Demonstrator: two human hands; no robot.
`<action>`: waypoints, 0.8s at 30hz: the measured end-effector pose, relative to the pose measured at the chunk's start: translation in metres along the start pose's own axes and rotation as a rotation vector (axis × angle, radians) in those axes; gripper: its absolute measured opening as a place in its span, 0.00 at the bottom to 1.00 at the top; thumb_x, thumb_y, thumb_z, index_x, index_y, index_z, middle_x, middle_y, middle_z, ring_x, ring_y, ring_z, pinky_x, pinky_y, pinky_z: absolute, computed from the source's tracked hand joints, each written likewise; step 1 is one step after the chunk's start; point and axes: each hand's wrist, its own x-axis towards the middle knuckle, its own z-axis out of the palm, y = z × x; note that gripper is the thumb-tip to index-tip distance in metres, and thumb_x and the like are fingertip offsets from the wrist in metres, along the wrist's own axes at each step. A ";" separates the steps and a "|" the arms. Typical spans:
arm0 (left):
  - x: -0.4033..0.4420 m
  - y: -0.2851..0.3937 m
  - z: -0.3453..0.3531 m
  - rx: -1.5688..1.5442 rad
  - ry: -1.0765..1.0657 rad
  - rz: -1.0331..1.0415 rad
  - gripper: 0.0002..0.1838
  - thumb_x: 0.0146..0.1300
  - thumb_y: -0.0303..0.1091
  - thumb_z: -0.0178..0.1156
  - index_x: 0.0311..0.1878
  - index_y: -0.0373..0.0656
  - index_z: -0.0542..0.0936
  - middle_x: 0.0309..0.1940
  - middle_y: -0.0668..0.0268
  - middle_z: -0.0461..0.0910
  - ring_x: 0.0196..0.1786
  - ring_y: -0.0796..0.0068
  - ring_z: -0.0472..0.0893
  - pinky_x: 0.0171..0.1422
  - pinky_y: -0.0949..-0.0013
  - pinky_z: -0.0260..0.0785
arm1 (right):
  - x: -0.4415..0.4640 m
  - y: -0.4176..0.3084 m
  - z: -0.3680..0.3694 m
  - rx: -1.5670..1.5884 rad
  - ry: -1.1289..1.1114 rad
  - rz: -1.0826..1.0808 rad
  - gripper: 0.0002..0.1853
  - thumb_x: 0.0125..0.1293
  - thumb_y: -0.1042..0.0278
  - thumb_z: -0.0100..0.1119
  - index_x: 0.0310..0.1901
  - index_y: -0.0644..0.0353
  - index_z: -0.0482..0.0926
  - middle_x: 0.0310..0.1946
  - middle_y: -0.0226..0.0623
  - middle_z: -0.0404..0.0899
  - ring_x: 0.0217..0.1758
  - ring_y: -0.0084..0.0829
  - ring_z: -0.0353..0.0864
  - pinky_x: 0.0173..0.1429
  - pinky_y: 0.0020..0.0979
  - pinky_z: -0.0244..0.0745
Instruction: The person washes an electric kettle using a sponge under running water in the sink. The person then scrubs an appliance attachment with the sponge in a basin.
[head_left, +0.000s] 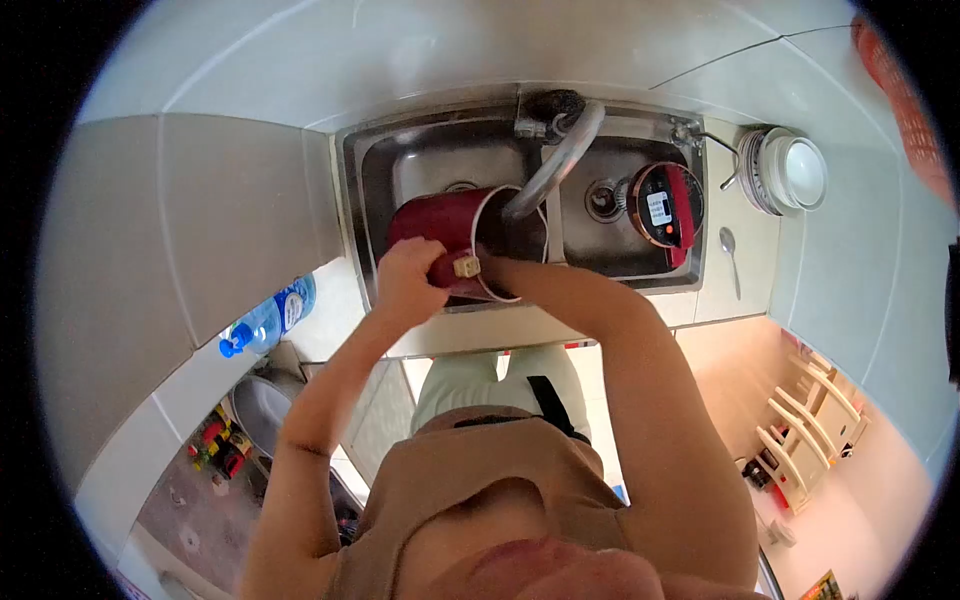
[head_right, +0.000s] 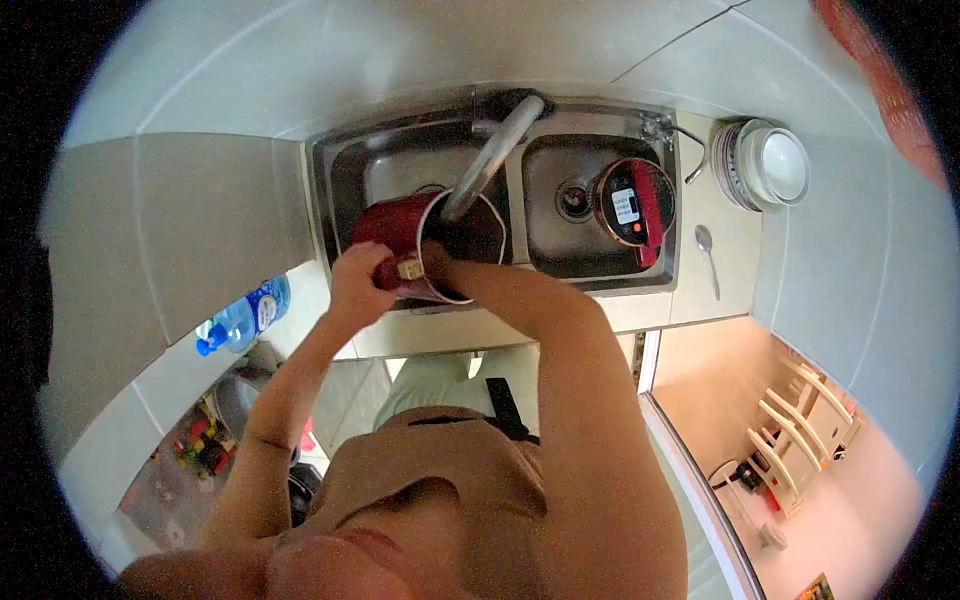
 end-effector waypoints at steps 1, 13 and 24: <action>-0.002 0.002 0.003 0.017 -0.010 0.014 0.15 0.35 0.28 0.67 0.30 0.41 0.77 0.27 0.56 0.76 0.35 0.53 0.77 0.39 0.56 0.69 | 0.005 0.000 0.008 0.116 0.025 0.006 0.17 0.63 0.67 0.48 0.52 0.62 0.75 0.48 0.49 0.77 0.51 0.45 0.78 0.54 0.39 0.74; 0.009 -0.009 -0.011 0.049 -0.008 0.012 0.16 0.36 0.29 0.67 0.33 0.40 0.78 0.26 0.55 0.78 0.33 0.52 0.79 0.38 0.56 0.72 | 0.000 -0.003 -0.021 -0.029 0.021 -0.120 0.15 0.62 0.68 0.50 0.49 0.62 0.77 0.47 0.48 0.78 0.49 0.44 0.79 0.53 0.39 0.74; 0.029 0.005 -0.016 0.220 -0.164 -0.023 0.13 0.40 0.33 0.64 0.31 0.41 0.77 0.25 0.55 0.79 0.33 0.52 0.80 0.37 0.55 0.72 | 0.039 -0.008 -0.003 0.384 0.060 -0.160 0.13 0.61 0.68 0.51 0.46 0.61 0.78 0.45 0.48 0.78 0.48 0.43 0.79 0.52 0.39 0.75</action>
